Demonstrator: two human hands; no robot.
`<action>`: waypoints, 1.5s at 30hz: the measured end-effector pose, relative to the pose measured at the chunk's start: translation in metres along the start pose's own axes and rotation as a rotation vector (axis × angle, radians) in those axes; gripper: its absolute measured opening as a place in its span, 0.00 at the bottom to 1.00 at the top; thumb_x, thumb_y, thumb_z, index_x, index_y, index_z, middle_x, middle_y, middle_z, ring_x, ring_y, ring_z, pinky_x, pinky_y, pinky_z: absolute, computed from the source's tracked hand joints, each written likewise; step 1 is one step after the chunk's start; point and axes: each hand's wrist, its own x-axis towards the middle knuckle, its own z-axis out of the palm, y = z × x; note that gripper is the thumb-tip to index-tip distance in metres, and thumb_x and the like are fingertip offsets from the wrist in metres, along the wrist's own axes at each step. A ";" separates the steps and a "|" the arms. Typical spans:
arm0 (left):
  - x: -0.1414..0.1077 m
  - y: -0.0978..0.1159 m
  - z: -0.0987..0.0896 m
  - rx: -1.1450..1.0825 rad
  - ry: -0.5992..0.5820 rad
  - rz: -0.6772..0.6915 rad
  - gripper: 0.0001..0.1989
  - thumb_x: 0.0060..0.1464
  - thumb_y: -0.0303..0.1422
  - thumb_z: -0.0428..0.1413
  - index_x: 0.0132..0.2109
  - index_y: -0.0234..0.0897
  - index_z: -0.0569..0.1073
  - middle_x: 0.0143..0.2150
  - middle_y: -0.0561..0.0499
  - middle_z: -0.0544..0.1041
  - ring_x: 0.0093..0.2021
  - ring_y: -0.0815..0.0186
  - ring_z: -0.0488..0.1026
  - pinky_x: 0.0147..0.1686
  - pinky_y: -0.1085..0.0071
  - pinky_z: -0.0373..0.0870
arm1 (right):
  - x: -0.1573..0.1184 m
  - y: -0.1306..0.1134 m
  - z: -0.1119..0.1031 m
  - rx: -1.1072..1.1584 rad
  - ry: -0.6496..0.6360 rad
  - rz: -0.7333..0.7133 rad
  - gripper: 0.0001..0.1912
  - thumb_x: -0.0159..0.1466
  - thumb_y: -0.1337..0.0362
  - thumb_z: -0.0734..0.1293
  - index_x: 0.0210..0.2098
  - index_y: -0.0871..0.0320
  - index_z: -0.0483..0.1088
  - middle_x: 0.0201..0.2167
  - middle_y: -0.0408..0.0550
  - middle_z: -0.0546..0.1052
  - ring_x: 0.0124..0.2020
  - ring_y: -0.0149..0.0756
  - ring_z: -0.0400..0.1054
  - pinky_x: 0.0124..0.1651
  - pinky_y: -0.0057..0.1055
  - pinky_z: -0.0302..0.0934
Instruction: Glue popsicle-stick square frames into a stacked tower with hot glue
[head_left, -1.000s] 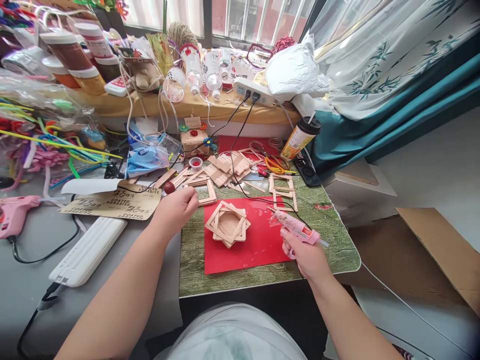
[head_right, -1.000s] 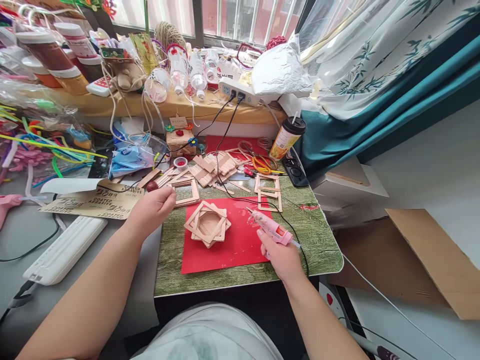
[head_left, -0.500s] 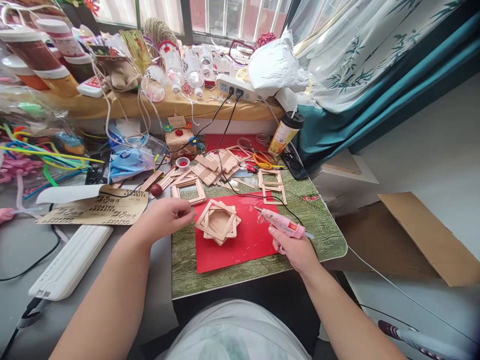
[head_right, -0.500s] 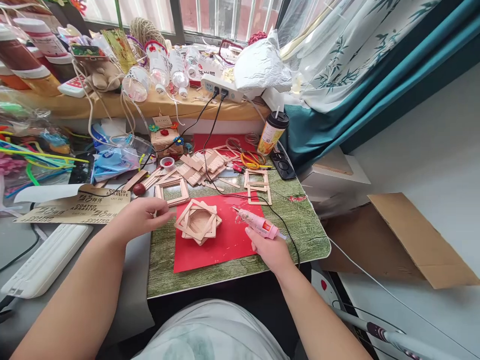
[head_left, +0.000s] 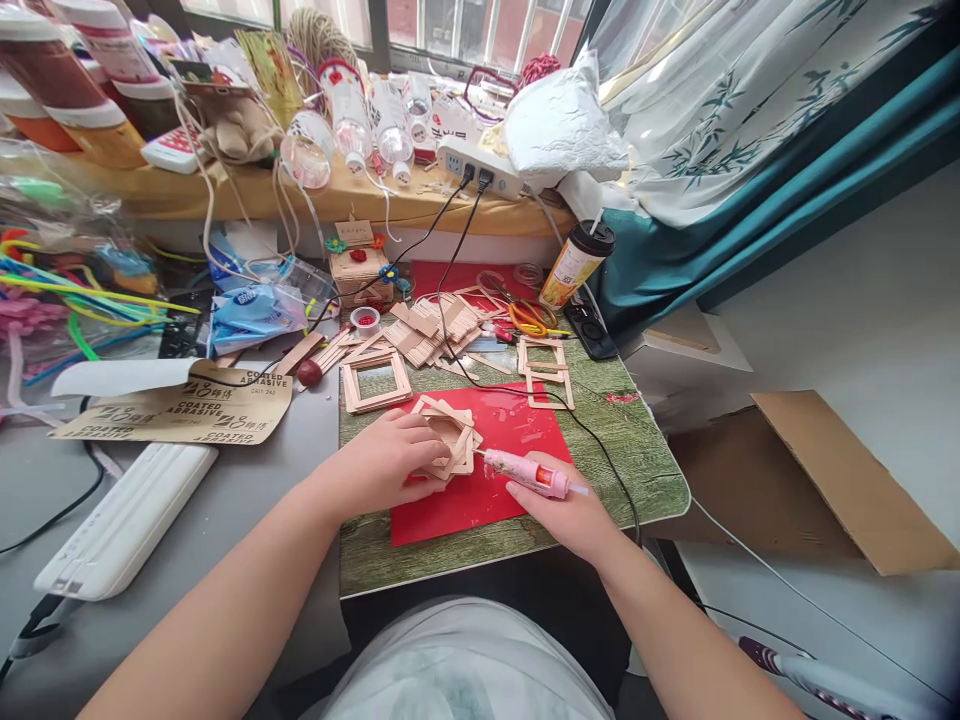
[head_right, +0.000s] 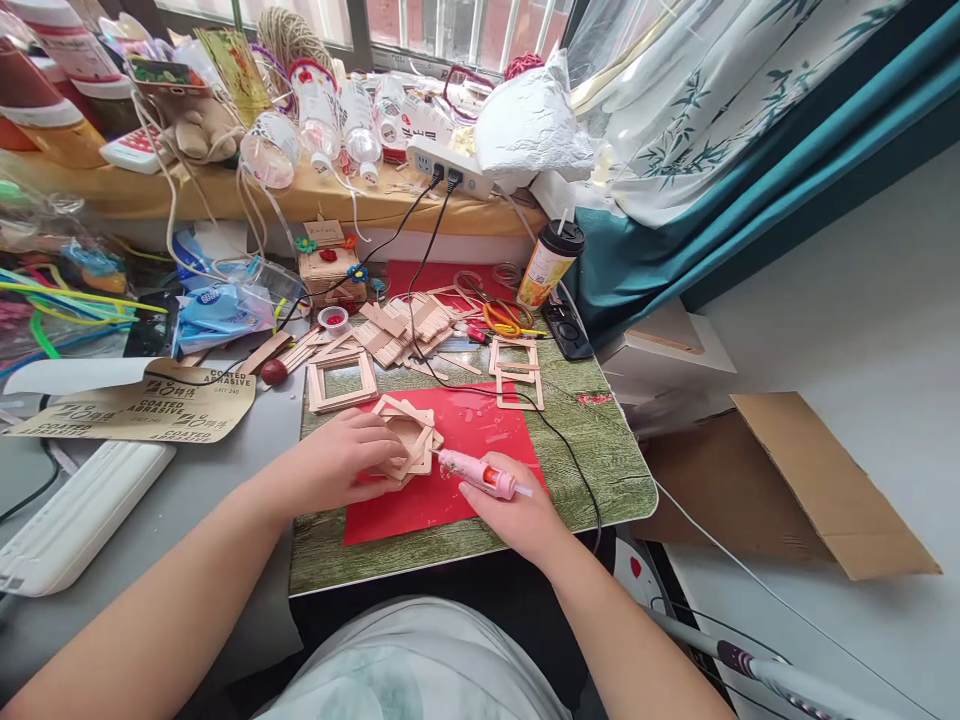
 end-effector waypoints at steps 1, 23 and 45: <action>0.000 -0.001 0.001 0.001 0.001 -0.007 0.05 0.63 0.36 0.65 0.46 0.44 0.81 0.41 0.47 0.84 0.47 0.55 0.77 0.52 0.59 0.69 | 0.001 0.000 0.001 -0.008 0.002 0.001 0.11 0.62 0.52 0.77 0.36 0.51 0.80 0.28 0.42 0.78 0.34 0.40 0.72 0.37 0.33 0.67; -0.001 -0.005 0.005 -0.069 0.032 -0.014 0.04 0.63 0.36 0.63 0.38 0.45 0.82 0.31 0.49 0.80 0.39 0.59 0.76 0.49 0.62 0.69 | 0.005 0.003 0.005 -0.082 0.014 -0.012 0.13 0.63 0.51 0.76 0.33 0.53 0.78 0.27 0.42 0.76 0.33 0.39 0.71 0.36 0.33 0.65; -0.003 -0.009 0.008 0.052 -0.074 0.030 0.11 0.72 0.35 0.56 0.40 0.42 0.80 0.34 0.49 0.83 0.41 0.59 0.74 0.50 0.59 0.61 | 0.006 0.004 0.007 -0.164 -0.025 -0.022 0.18 0.66 0.48 0.74 0.29 0.53 0.72 0.25 0.41 0.73 0.28 0.36 0.66 0.31 0.32 0.58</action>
